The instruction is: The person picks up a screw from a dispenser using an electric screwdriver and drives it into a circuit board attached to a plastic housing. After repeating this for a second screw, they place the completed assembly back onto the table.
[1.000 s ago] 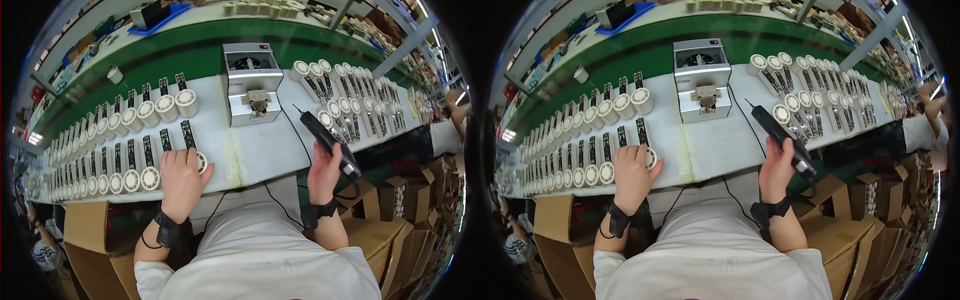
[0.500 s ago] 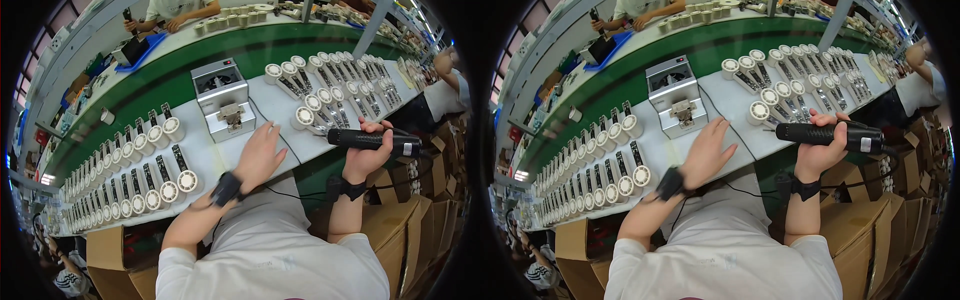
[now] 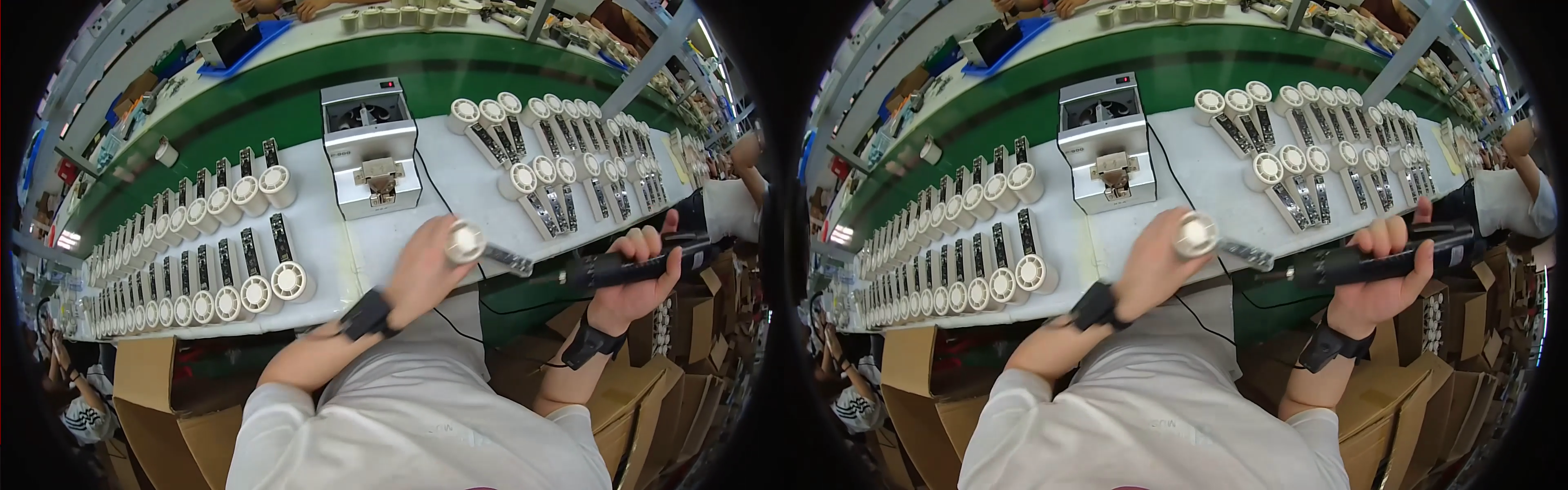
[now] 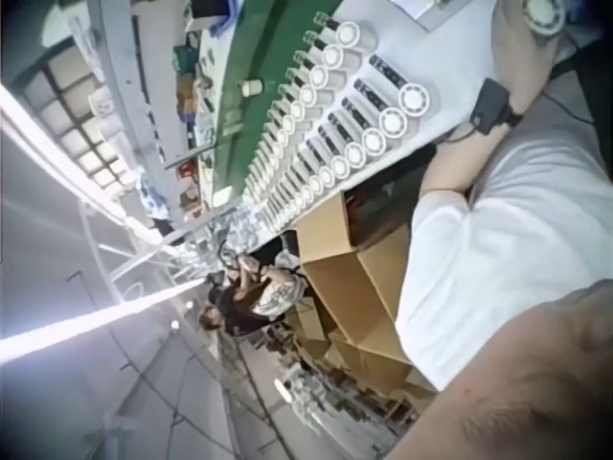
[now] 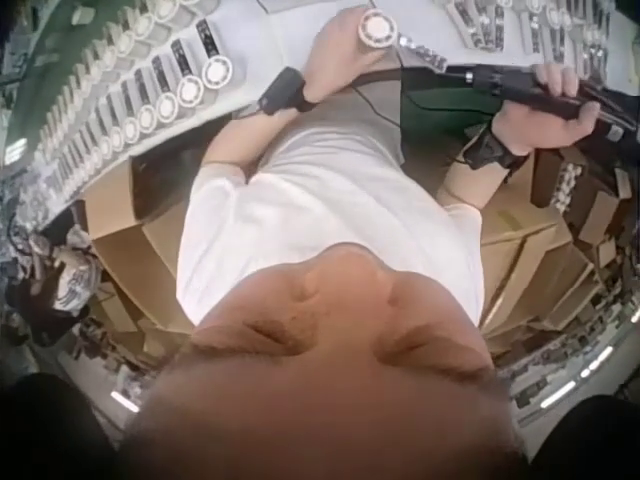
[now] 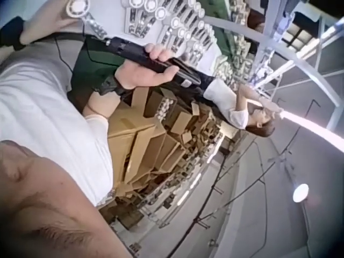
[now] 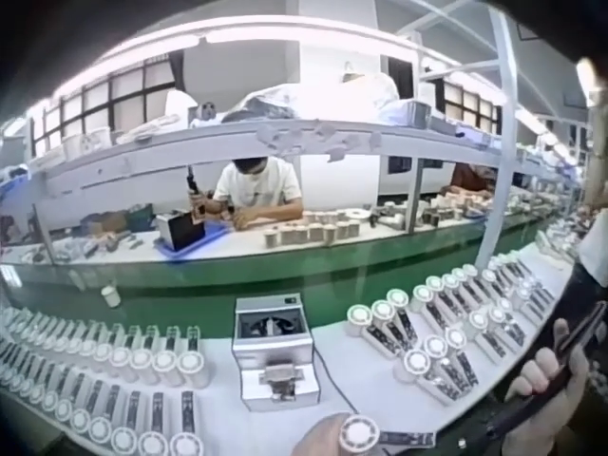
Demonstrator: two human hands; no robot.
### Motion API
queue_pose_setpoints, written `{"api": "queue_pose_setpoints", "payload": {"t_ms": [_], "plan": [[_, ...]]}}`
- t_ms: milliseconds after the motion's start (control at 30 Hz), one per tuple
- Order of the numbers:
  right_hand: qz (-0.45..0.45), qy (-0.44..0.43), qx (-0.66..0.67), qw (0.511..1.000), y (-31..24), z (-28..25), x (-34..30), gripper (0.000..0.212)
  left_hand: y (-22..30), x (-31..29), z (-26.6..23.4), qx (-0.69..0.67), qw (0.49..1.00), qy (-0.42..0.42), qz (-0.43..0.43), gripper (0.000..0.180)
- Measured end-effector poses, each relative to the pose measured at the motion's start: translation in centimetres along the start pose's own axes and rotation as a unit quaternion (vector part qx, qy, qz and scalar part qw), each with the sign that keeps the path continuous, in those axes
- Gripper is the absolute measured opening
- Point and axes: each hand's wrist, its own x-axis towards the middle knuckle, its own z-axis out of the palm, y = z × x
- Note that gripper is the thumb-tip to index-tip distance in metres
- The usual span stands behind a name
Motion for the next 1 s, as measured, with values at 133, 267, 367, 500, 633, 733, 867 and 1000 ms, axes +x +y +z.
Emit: {"api": "queue_pose_setpoints", "payload": {"t_ms": [133, 267, 367, 500, 633, 733, 867, 1000], "plan": [[0.027, -0.101, -0.126, 0.986, 4.3, 1.4, 1.1, 0.035, -1.5, -6.7, -5.6, -0.005, 0.991, 0.072, -0.111, 0.058], [0.016, -0.1, -0.307, 0.946, 11.7, 6.1, 2.4, 0.029, -3.8, -9.0, -6.3, 0.017, 0.979, 0.126, -0.161, 0.058], [0.014, -0.113, -0.36, 0.926, 17.4, 8.6, 3.7, 0.025, -4.6, -9.0, -6.7, 0.024, 0.979, 0.137, -0.148, 0.06], [0.016, -0.139, -0.361, 0.922, 21.5, 9.5, 4.6, 0.024, -5.1, -8.6, -6.9, 0.042, 0.981, 0.144, -0.12, 0.066], [0.038, -0.141, -0.361, 0.921, 23.5, 9.0, 4.6, 0.022, -5.4, -8.7, -6.9, 0.061, 0.985, 0.126, -0.099, 0.07], [0.049, -0.142, -0.372, 0.916, 24.3, 8.7, 4.7, 0.021, -5.4, -8.7, -7.0, 0.044, 0.987, 0.116, -0.101, 0.07], [0.079, -0.144, -0.394, 0.904, 24.2, 9.1, 4.9, 0.019, -5.5, -8.6, -6.9, 0.034, 0.985, 0.123, -0.112, 0.068], [0.125, -0.119, -0.402, 0.899, 22.8, 8.9, 4.1, 0.019, -5.3, -8.8, -6.9, 0.022, 0.984, 0.117, -0.13, 0.067]]}}
